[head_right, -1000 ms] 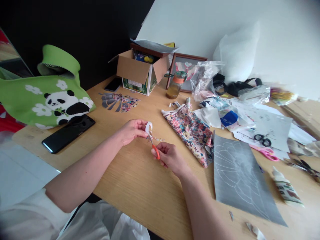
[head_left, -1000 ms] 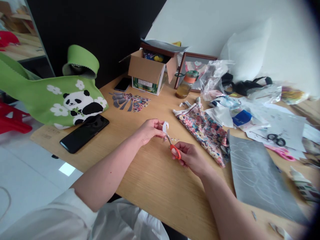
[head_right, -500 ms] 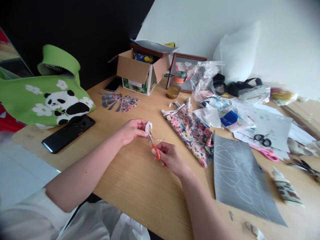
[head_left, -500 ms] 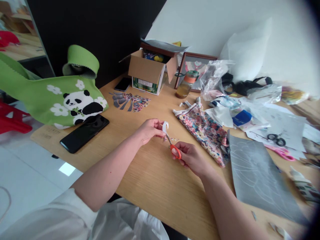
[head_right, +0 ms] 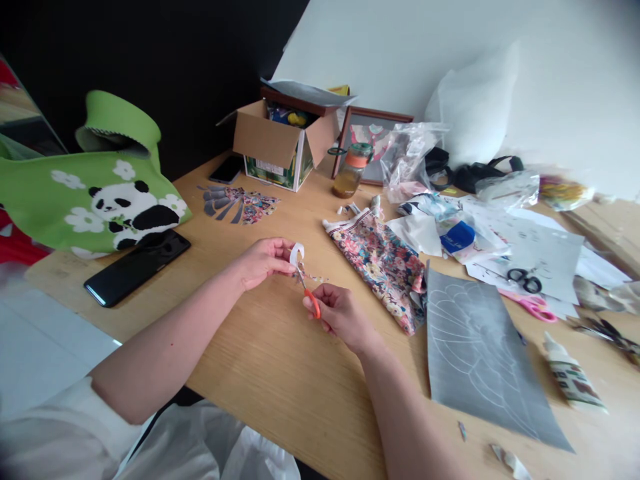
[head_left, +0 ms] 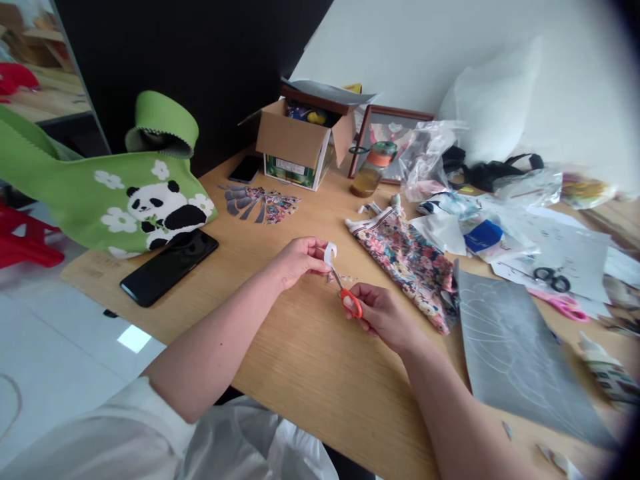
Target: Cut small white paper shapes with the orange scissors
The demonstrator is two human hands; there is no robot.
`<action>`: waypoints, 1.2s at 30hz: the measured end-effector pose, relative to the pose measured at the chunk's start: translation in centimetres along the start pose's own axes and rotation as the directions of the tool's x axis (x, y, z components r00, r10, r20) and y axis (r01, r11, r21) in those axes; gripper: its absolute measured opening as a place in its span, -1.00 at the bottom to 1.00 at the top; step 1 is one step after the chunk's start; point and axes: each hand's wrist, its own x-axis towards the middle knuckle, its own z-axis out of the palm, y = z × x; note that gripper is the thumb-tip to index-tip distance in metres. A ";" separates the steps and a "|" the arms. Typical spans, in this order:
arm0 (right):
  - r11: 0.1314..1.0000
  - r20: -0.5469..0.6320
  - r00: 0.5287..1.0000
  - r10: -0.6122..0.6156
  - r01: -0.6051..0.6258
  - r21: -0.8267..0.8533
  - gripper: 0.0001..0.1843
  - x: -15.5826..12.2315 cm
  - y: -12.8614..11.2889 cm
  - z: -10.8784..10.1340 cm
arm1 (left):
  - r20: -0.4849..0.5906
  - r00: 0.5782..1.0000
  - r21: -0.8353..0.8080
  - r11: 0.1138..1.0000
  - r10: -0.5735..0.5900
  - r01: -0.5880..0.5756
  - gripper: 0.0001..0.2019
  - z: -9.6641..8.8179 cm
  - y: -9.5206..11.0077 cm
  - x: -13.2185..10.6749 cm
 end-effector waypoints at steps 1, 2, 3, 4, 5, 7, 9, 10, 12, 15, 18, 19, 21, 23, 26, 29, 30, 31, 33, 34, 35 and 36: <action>1.000 -0.004 1.000 0.001 -0.001 -0.001 -0.42 0.0 0.0 0.0 | -0.001 1.000 0.000 1.000 -0.004 0.004 -0.63 0.0 0.0 0.0; 1.000 -0.007 1.000 0.003 -0.003 -0.002 -0.42 0.0 0.0 0.0 | -0.004 1.000 0.001 1.000 -0.008 0.008 -0.63 0.0 0.1 0.0; 1.000 -0.009 1.000 0.004 -0.004 -0.004 -0.41 0.0 -0.1 0.1 | -0.006 1.000 0.003 1.000 -0.012 0.012 -0.64 0.0 0.1 0.0; 1.000 -0.012 1.000 0.005 -0.005 -0.006 -0.41 0.0 -0.1 0.1 | -0.006 1.000 0.007 1.000 -0.016 0.016 -0.64 0.0 0.2 -0.1; 1.000 -0.014 1.000 0.003 -0.003 -0.008 -0.41 0.0 -0.1 0.1 | -0.007 1.000 0.013 1.000 -0.021 0.021 -0.65 0.0 0.2 -0.1; 1.000 -0.017 1.000 0.000 0.000 -0.011 -0.41 0.0 -0.2 0.2 | -0.007 0.999 0.022 0.999 -0.033 0.033 -0.68 0.0 0.3 -0.2; 1.000 -0.018 1.000 -0.003 0.003 -0.012 -0.41 0.0 -0.2 0.2 | 0.008 0.999 0.026 0.998 -0.051 0.051 -0.70 0.0 0.3 -0.2; 1.000 -0.017 1.000 -0.003 0.003 -0.013 -0.41 0.0 -0.2 0.2 | 0.022 0.998 0.026 0.998 -0.061 0.060 -0.71 -0.1 0.3 -0.3; 1.000 -0.017 1.000 -0.002 0.002 -0.017 -0.41 0.0 -0.2 0.2 | 0.051 0.996 0.022 0.997 -0.074 0.073 -0.69 -0.2 0.3 -0.3; 1.000 -0.022 1.000 0.000 -0.001 -0.024 -0.41 0.0 -0.3 0.3 | 0.074 0.995 0.014 0.998 -0.068 0.067 -0.63 -0.4 0.3 -0.3; 1.000 -0.031 1.000 0.000 -0.001 -0.031 -0.41 0.0 -0.4 0.4 | 0.066 0.996 0.007 0.999 -0.054 0.054 -0.60 -0.4 0.3 -0.3; 1.000 -0.035 0.999 -0.002 0.001 -0.031 -0.42 0.0 -0.4 0.4 | 0.062 0.997 0.006 0.999 -0.051 0.051 -0.61 -0.3 0.2 -0.3; 1.000 -0.038 0.999 -0.003 0.002 -0.027 -0.43 0.0 -0.4 0.4 | 0.062 0.997 0.005 0.999 -0.048 0.048 -0.61 -0.3 0.2 -0.3; 1.000 -0.037 0.999 -0.001 0.001 -0.020 -0.42 0.0 -0.4 0.4 | 0.065 0.997 0.006 0.999 -0.048 0.048 -0.61 -0.2 0.3 -0.3; 1.000 -0.037 0.999 0.000 0.000 -0.017 -0.42 0.0 -0.4 0.4 | 0.053 0.997 0.016 0.999 -0.052 0.052 -0.61 -0.1 0.3 -0.4; 1.000 -0.036 0.999 -0.007 0.006 -0.014 -0.43 0.0 -0.4 0.4 | 0.042 0.997 0.028 0.998 -0.057 0.056 -0.62 0.0 0.4 -0.4; 1.000 -0.036 0.999 -0.007 0.007 -0.014 -0.43 0.0 -0.4 0.4 | 0.040 0.998 0.029 0.998 -0.058 0.057 -0.62 0.1 0.5 -0.5; 1.000 -0.037 0.999 -0.006 0.005 -0.014 -0.43 0.0 -0.4 0.4 | 0.039 0.998 0.029 0.998 -0.056 0.055 -0.62 0.1 0.5 -0.5; 1.000 -0.037 0.999 0.000 0.000 -0.016 -0.42 0.0 -0.4 0.4 | 0.038 0.998 0.028 0.998 -0.054 0.053 -0.62 0.1 0.5 -0.5; 1.000 -0.035 0.999 0.003 -0.004 -0.016 -0.42 0.0 -0.3 0.4 | 0.039 0.998 0.028 0.998 -0.053 0.052 -0.62 0.2 0.5 -0.5; 1.000 -0.030 1.000 0.004 -0.005 -0.016 -0.42 0.0 -0.3 0.4 | 0.040 0.998 0.028 0.998 -0.053 0.052 -0.62 0.2 0.5 -0.5; 1.000 -0.023 1.000 0.004 -0.004 -0.015 -0.42 -0.1 -0.3 0.4 | 0.044 0.998 0.029 0.998 -0.053 0.052 -0.62 0.2 0.5 -0.4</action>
